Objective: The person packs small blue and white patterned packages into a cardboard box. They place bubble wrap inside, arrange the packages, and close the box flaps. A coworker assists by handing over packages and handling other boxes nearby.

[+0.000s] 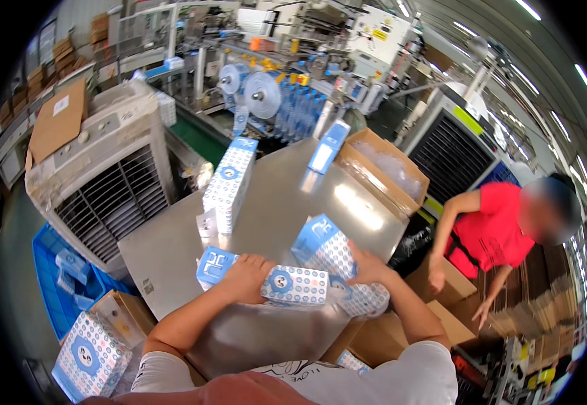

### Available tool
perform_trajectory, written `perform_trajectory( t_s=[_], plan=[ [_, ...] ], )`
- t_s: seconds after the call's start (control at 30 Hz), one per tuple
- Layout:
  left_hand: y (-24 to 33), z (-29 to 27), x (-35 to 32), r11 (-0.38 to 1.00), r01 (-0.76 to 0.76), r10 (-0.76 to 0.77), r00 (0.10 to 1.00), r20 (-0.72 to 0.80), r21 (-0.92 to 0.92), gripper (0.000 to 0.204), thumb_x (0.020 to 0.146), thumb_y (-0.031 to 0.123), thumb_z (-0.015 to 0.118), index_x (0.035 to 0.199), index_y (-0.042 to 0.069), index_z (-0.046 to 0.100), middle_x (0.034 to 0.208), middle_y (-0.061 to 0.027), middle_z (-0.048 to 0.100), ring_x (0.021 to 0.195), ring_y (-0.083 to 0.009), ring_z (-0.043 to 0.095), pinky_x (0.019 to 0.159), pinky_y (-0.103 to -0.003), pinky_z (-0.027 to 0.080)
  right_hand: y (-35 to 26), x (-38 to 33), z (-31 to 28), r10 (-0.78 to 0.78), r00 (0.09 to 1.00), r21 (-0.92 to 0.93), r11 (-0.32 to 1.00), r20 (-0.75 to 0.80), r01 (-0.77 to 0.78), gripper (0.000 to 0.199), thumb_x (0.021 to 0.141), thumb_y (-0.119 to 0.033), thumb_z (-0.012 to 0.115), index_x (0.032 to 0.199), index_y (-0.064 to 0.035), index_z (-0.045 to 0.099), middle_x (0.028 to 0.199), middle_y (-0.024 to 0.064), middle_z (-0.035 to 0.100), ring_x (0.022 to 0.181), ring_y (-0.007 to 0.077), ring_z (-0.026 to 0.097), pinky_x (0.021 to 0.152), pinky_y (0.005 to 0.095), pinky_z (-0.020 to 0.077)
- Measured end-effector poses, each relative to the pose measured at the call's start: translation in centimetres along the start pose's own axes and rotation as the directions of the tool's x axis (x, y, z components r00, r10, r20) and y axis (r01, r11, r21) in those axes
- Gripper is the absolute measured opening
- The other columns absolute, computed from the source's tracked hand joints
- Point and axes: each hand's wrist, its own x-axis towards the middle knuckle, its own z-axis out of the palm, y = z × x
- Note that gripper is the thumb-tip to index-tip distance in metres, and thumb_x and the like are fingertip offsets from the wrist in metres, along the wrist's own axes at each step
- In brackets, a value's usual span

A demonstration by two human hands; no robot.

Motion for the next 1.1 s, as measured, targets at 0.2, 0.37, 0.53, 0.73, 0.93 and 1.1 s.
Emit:
perform_trajectory(
  t_s=[0.2, 0.37, 0.53, 0.73, 0.93, 1.1],
  plan=[
    [5.2, 0.2, 0.8, 0.997, -0.069, 0.066, 0.996, -0.066, -0.044, 0.076, 0.06, 0.032, 0.082, 0.122, 0.004, 0.049, 0.11, -0.0164, 0.055, 0.109, -0.0325, 0.051, 0.096, -0.041, 0.037, -5.4, -0.9, -0.1, 0.083, 0.986, 0.054, 0.996, -0.144, -0.076, 0.112, 0.062, -0.031, 0.08, 0.152, -0.0235, 0.013, 0.112, 0.029, 0.051, 0.103, 0.0457, 0.054, 0.088, 0.0458, 0.0458],
    [16.3, -0.7, 2.1, 0.827, -0.267, 0.229, 0.964, -0.137, -0.495, 0.09, 0.059, 0.029, 0.084, 0.134, 0.005, 0.04, 0.116, -0.0194, 0.053, 0.111, -0.0358, 0.05, 0.096, -0.044, 0.039, -5.0, -10.0, -9.7, -0.053, 0.927, 0.232, 0.962, -0.371, 0.147, 0.108, 0.067, -0.025, 0.079, 0.152, -0.0203, 0.013, 0.112, 0.0247, 0.051, 0.106, 0.0404, 0.053, 0.092, 0.0395, 0.043],
    [31.1, 8.9, 5.8, 0.648, -0.371, 0.555, 0.828, 0.078, -0.665, 0.106, 0.061, 0.033, 0.082, 0.147, 0.007, 0.026, 0.119, -0.0254, 0.051, 0.113, -0.0415, 0.049, 0.095, -0.047, 0.04, -1.4, -24.5, -16.0, -0.263, 0.761, 0.182, 0.877, -0.592, 0.445, 0.107, 0.069, -0.028, 0.079, 0.152, -0.0094, 0.013, 0.132, 0.0228, 0.044, 0.117, 0.0363, 0.048, 0.1, 0.0404, 0.0378],
    [30.8, 30.4, 6.0, 0.689, -0.721, 0.639, 0.557, 0.53, -0.072, 0.082, 0.077, 0.045, 0.066, 0.147, 0.021, 0.03, 0.109, -0.0224, 0.056, 0.094, -0.0432, 0.057, 0.075, -0.053, 0.048, 3.7, -36.3, -2.6, -0.061, 0.852, 0.038, 0.995, -0.519, 0.094, 0.102, 0.065, -0.027, 0.079, 0.15, -0.0207, 0.023, 0.112, 0.0225, 0.049, 0.105, 0.0396, 0.051, 0.09, 0.0461, 0.0412],
    [27.9, 32.8, 0.9, 0.683, -0.731, 0.562, 0.536, 0.63, 0.014, 0.062, 0.087, 0.048, 0.053, 0.145, 0.031, 0.036, 0.111, -0.0159, 0.058, 0.092, -0.0391, 0.06, 0.066, -0.057, 0.051, 7.1, -35.1, 25.0, 0.149, 0.887, -0.113, 0.969, -0.437, -0.218, 0.084, 0.079, -0.005, 0.058, 0.148, -0.0385, 0.024, 0.098, 0.0146, 0.055, 0.098, 0.033, 0.055, 0.088, 0.0474, 0.0445],
    [32.3, 21.5, 1.4, 0.878, -0.403, 0.436, 0.444, 0.783, -0.259, 0.069, 0.088, 0.046, 0.055, 0.149, 0.03, 0.026, 0.141, -0.0155, 0.037, 0.123, -0.0389, 0.043, 0.098, -0.063, 0.034, 9.0, -31.1, 27.2, 0.232, 0.972, 0.285, 0.931, 0.019, -0.228, 0.089, 0.07, -0.005, 0.071, 0.144, -0.0359, 0.035, 0.114, 0.0217, 0.053, 0.108, 0.0378, 0.054, 0.091, 0.0486, 0.0443]
  ],
)
